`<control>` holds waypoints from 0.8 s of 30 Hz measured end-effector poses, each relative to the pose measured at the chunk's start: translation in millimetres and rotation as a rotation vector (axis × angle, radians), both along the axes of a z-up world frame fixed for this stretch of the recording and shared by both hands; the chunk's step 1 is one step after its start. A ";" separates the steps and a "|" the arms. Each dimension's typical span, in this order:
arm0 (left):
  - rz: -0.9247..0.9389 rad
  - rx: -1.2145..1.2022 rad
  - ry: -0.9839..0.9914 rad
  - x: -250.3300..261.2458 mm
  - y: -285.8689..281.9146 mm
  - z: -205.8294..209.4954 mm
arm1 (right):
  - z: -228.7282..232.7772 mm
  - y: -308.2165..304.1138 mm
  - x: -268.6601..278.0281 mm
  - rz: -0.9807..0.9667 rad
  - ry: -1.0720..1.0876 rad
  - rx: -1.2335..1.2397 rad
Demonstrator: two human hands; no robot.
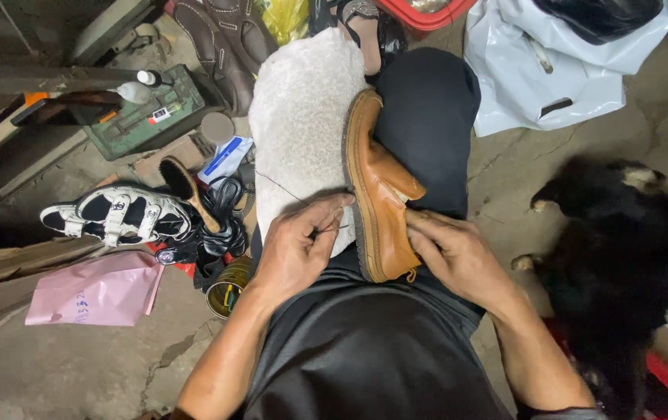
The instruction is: Hand-sewing the sole of a brown leather shoe using a needle and thread in a workshop environment.
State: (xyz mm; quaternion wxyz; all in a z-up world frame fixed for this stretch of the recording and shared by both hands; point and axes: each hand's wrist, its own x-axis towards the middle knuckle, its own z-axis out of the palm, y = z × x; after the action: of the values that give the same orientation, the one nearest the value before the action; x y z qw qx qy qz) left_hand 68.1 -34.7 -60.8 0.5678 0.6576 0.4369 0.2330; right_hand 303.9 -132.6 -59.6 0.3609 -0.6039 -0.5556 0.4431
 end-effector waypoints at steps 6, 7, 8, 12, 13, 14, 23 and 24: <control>0.011 0.038 0.024 -0.4 -2.9 -6.7 | -13.7 -1.7 8.7 0.167 -0.067 -0.083; 0.017 0.058 0.025 0.3 -2.5 -6.5 | -17.6 -6.2 10.8 0.184 -0.051 -0.132; 0.023 0.078 0.027 1.4 -2.3 -6.2 | -21.4 -10.9 13.3 0.201 -0.034 -0.181; 0.030 0.087 0.032 7.6 1.8 -1.0 | -21.5 -12.7 14.7 0.227 -0.044 -0.215; 0.023 0.123 0.052 9.5 4.3 0.0 | -21.5 -14.2 14.8 0.265 -0.071 -0.282; 0.016 0.159 0.071 10.9 6.6 1.9 | -20.6 -15.9 14.4 0.303 -0.098 -0.348; 0.139 0.126 0.051 7.4 3.0 18.6 | 8.5 -7.4 6.4 -0.016 0.042 -0.246; 0.140 0.116 0.055 2.2 -0.3 19.0 | 10.2 -5.5 0.8 -0.014 0.045 -0.256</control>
State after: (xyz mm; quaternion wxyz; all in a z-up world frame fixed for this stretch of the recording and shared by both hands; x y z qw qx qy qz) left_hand 70.3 -35.0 -41.8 0.4988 0.6635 0.4829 0.2790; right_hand 304.7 -138.1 -49.4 0.2965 -0.6387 -0.4821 0.5213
